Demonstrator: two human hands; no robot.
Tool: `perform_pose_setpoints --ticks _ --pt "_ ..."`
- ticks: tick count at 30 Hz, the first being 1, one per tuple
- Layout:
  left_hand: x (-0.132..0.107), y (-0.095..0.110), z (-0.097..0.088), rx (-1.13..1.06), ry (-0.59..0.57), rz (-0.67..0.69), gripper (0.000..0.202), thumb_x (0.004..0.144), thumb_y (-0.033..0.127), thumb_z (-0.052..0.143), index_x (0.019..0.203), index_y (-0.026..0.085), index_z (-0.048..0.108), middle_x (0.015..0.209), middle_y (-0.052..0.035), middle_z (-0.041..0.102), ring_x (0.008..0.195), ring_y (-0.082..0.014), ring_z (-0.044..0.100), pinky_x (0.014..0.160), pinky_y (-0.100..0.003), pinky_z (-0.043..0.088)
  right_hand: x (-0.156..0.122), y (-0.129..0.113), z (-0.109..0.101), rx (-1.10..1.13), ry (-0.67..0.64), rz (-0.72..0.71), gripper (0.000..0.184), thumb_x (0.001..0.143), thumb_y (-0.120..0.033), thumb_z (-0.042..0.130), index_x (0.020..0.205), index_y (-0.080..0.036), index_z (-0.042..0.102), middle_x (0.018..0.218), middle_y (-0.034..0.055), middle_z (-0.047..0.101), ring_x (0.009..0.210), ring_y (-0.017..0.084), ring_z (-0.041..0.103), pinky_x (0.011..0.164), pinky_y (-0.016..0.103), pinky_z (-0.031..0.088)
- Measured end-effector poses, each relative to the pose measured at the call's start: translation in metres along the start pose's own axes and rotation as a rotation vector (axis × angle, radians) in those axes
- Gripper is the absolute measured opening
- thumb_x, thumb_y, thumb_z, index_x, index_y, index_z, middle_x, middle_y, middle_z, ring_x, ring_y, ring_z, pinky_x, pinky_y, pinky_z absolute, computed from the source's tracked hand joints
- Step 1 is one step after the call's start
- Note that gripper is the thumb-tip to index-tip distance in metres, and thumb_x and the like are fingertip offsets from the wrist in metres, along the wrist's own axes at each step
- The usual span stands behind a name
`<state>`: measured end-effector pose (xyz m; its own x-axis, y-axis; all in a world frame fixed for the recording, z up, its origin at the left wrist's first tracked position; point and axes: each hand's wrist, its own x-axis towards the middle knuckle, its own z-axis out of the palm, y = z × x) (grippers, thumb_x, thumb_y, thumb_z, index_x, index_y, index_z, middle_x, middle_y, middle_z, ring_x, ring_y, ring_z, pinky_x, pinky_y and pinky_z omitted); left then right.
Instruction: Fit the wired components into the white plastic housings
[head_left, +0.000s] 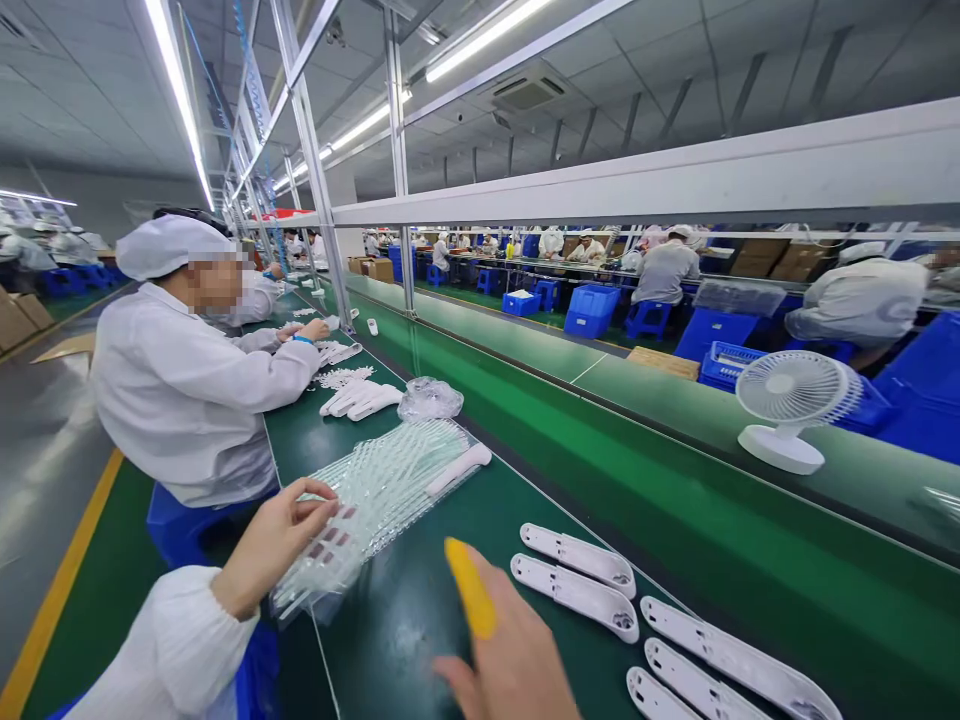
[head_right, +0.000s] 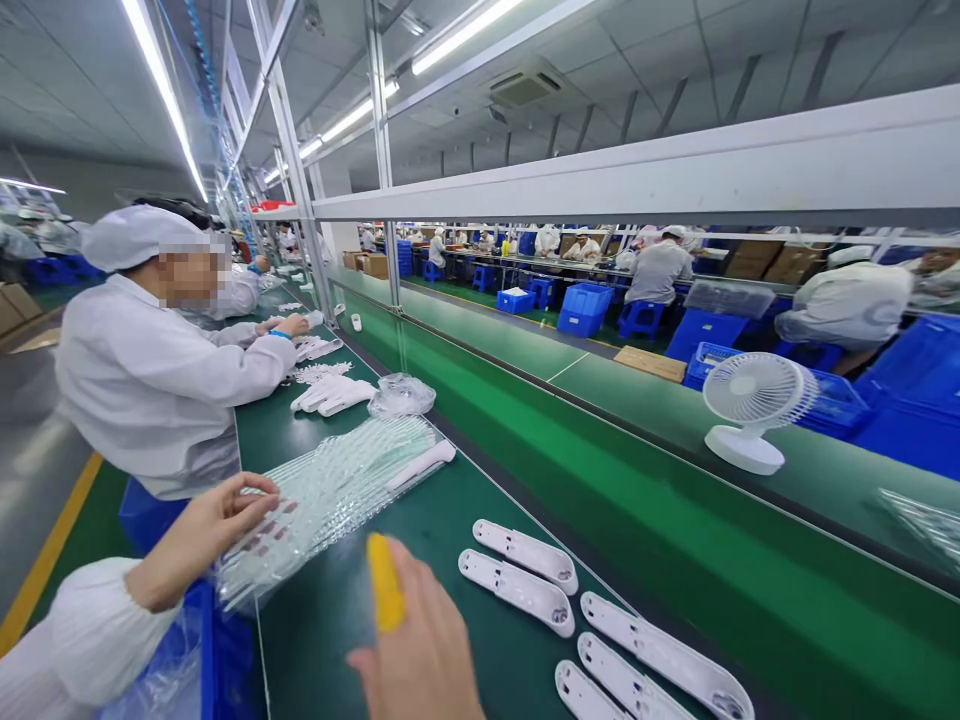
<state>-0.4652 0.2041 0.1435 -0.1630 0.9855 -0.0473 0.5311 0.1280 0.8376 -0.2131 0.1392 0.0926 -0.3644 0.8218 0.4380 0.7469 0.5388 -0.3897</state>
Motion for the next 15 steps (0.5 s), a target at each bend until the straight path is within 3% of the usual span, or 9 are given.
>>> perform_pose_setpoints --ticks 2,3,6,8,10,12,15 --pt "-0.006 0.005 0.012 -0.065 -0.046 -0.020 0.042 0.067 0.057 0.054 0.083 0.019 0.044 0.060 0.0019 0.060 0.049 -0.0129 0.054 0.043 -0.020 0.037 0.041 -0.021 0.024 -0.136 0.030 -0.129 0.041 0.067 -0.030 0.068 0.103 -0.012 0.057 0.130 0.0167 0.041 0.098 0.031 0.053 0.072 0.042 0.051" --pt "-0.009 0.006 0.015 -0.085 -0.059 -0.022 0.042 0.067 0.057 0.055 0.082 0.019 0.044 0.058 0.0030 0.059 0.047 -0.0111 0.052 0.042 -0.019 0.036 0.058 -0.028 0.034 -0.167 0.076 -0.154 0.039 0.070 -0.022 0.064 0.106 -0.009 0.056 0.129 0.0186 0.042 0.096 0.030 0.054 0.070 0.041 0.051" --pt "-0.010 0.003 0.012 -0.177 -0.092 -0.051 0.044 0.068 0.057 0.057 0.088 0.019 0.046 0.057 0.0041 0.057 0.048 -0.0099 0.050 0.043 -0.018 0.037 0.092 -0.034 0.055 -0.120 0.225 -0.210 0.032 0.078 -0.006 0.044 0.109 -0.006 0.052 0.102 0.0161 0.059 0.078 0.023 0.058 0.060 0.036 0.050" --pt "-0.004 -0.005 0.005 -0.262 -0.180 -0.059 0.049 0.075 0.060 0.044 0.102 0.020 0.045 0.072 -0.0012 0.063 0.062 -0.0148 0.058 0.051 -0.023 0.046 0.101 -0.027 0.063 -0.060 0.268 -0.215 0.028 0.078 -0.002 0.038 0.097 -0.009 0.057 0.080 0.0096 0.063 0.067 0.020 0.057 0.054 0.032 0.049" --pt "0.008 -0.018 0.001 -0.211 -0.208 0.005 0.057 0.082 0.060 0.020 0.117 0.019 0.038 0.099 -0.0081 0.063 0.088 -0.0199 0.059 0.070 -0.031 0.050 0.107 -0.019 0.068 -0.011 0.296 -0.177 0.027 0.076 -0.001 0.037 0.088 -0.011 0.059 0.071 0.0070 0.063 0.064 0.019 0.059 0.054 0.029 0.048" --pt "0.023 -0.035 0.005 -0.019 -0.103 0.072 0.065 0.082 0.059 0.015 0.124 0.013 0.033 0.122 -0.0139 0.051 0.111 -0.0236 0.048 0.089 -0.036 0.041 0.112 -0.013 0.071 0.052 0.350 -0.101 0.027 0.077 -0.002 0.037 0.088 -0.012 0.060 0.073 0.0062 0.065 0.065 0.018 0.061 0.056 0.027 0.049" --pt "0.041 -0.062 0.019 0.211 0.050 0.034 0.081 0.070 0.059 0.041 0.125 0.001 0.033 0.131 -0.0244 0.037 0.121 -0.0356 0.033 0.099 -0.047 0.025 0.120 -0.011 0.069 0.154 0.450 0.025 0.021 0.082 -0.011 0.041 0.087 -0.014 0.061 0.075 0.0047 0.067 0.063 0.016 0.063 0.056 0.024 0.049"
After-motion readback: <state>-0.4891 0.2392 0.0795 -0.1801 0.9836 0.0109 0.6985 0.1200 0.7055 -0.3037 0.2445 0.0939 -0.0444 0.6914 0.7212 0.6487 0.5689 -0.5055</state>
